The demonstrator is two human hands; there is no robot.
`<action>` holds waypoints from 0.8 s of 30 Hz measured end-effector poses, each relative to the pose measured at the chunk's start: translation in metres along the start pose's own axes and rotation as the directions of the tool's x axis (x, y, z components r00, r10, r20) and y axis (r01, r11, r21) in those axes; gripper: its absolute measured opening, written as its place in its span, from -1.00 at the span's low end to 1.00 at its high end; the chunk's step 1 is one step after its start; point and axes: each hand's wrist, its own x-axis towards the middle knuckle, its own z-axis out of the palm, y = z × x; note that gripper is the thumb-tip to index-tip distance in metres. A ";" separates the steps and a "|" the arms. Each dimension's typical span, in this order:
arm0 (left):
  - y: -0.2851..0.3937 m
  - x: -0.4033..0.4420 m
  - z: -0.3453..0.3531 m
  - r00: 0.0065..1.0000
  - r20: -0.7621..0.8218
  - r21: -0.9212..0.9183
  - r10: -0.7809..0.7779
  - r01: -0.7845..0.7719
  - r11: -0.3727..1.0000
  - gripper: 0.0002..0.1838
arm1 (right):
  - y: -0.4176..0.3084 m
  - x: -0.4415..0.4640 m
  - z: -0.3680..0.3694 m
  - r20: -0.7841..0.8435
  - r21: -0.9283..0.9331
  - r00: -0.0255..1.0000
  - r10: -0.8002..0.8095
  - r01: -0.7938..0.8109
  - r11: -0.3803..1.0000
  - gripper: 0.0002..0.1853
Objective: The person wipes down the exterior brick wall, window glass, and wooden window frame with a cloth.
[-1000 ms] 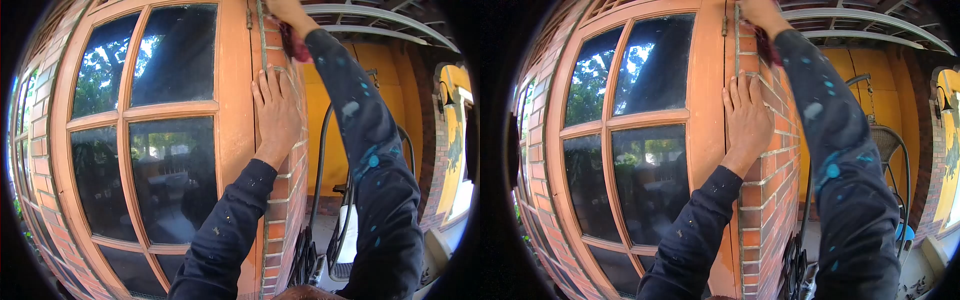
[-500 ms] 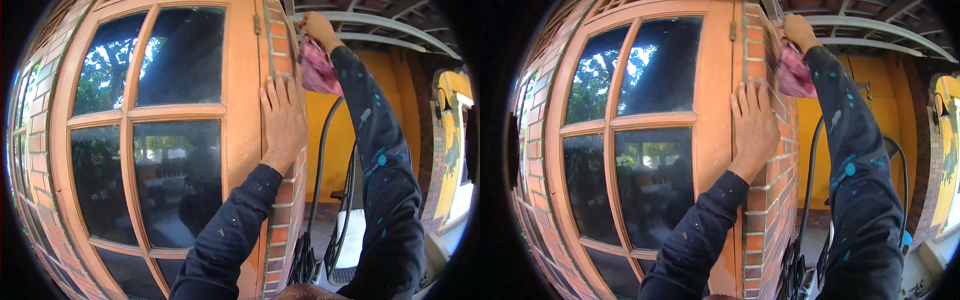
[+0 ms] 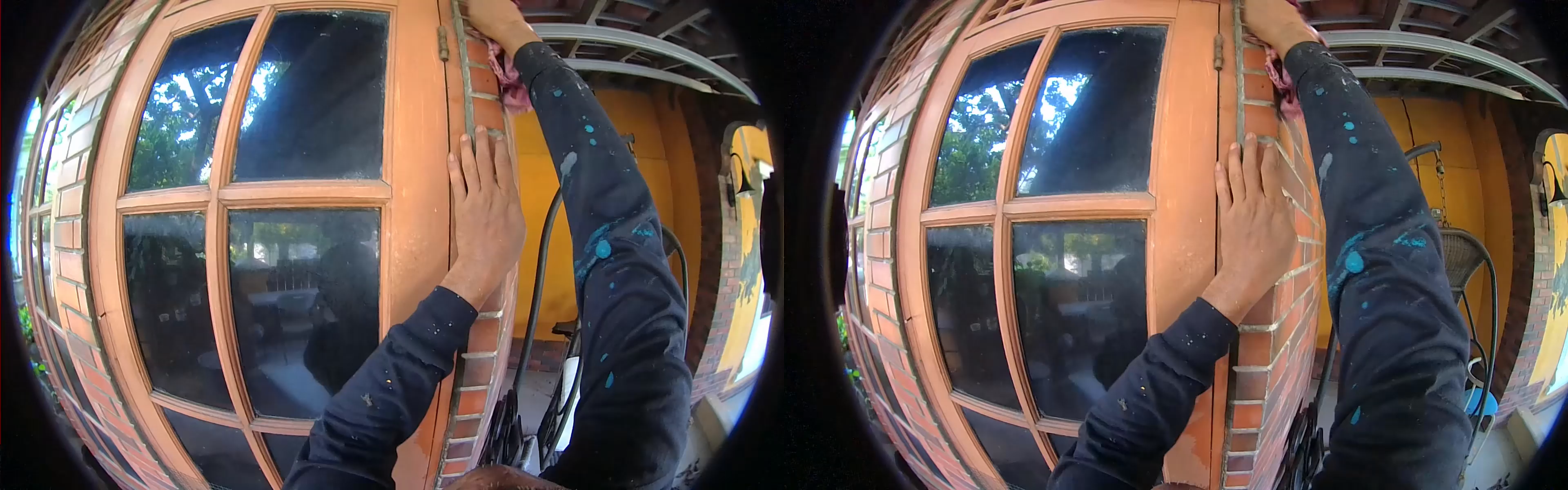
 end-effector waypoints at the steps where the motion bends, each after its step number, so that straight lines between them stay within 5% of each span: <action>1: 0.000 -0.001 -0.002 1.000 0.020 -0.003 0.004 -0.003 1.000 -0.30 | 0.010 -0.024 -0.011 0.261 -0.119 0.964 -0.049 0.082 0.990 -0.72; 2: -0.001 -0.001 -0.004 0.999 0.032 -0.004 -0.004 0.004 1.000 -0.28 | 0.027 -0.054 -0.025 0.505 -0.208 0.860 -0.072 0.202 0.957 -0.72; 4: 0.002 0.004 0.001 1.000 -0.003 -0.022 -0.027 0.027 0.999 -0.26 | 0.087 -0.156 0.041 0.353 -0.304 0.936 0.002 0.113 0.946 -0.76; 5: 0.001 0.000 0.003 0.999 -0.010 -0.040 -0.047 0.046 0.998 -0.24 | 0.098 -0.212 0.044 0.604 -0.153 0.792 0.090 0.005 0.988 -0.77; 6: 0.001 0.000 -0.002 0.999 -0.002 -0.084 -0.043 0.042 0.996 -0.22 | 0.104 -0.266 0.049 0.629 -0.214 0.730 0.267 -0.168 0.962 -0.78; 8: 0.001 -0.001 0.001 1.000 -0.013 -0.077 -0.026 0.025 0.997 -0.23 | 0.114 -0.341 0.048 0.705 -0.336 0.580 0.408 -0.233 0.912 -0.77; 11: 0.000 -0.004 0.005 0.999 -0.053 -0.038 0.001 -0.003 0.999 -0.25 | 0.143 -0.404 0.063 0.767 -0.262 0.581 0.272 -0.103 0.960 -0.75; 13: 0.000 -0.003 0.006 0.995 -0.102 -0.035 0.020 -0.024 0.999 -0.25 | 0.106 -0.389 0.018 0.730 -0.275 0.568 0.380 -0.266 0.924 -0.73; 15: 0.000 0.000 0.003 0.996 -0.087 -0.035 0.010 -0.013 0.999 -0.29 | 0.090 -0.368 -0.001 0.560 0.003 0.697 0.448 -0.543 0.840 -0.72; 19: 0.004 -0.002 -0.007 0.992 -0.124 -0.166 -0.023 0.002 0.986 -0.30 | 0.073 -0.250 -0.035 0.173 0.432 0.903 0.394 -0.429 0.793 -0.68; 20: 0.005 -0.001 -0.013 0.988 -0.152 -0.259 -0.010 -0.030 0.966 -0.27 | 0.065 -0.206 -0.047 0.168 0.294 0.888 0.427 -0.459 0.838 -0.68; 21: 0.007 -0.001 -0.018 0.984 -0.176 -0.350 -0.002 -0.061 0.935 -0.23 | 0.047 -0.172 -0.057 0.019 0.540 0.913 0.407 -0.352 0.764 -0.67; 22: 0.006 0.000 -0.020 0.980 -0.198 -0.359 0.014 -0.086 0.929 -0.16 | 0.026 -0.137 -0.079 0.059 0.428 0.900 0.432 -0.414 0.803 -0.67; 24: 0.005 0.003 -0.019 0.972 -0.234 -0.368 -0.007 -0.082 0.926 -0.16 | -0.044 -0.091 -0.111 -0.020 0.593 0.890 0.456 -0.357 0.722 -0.74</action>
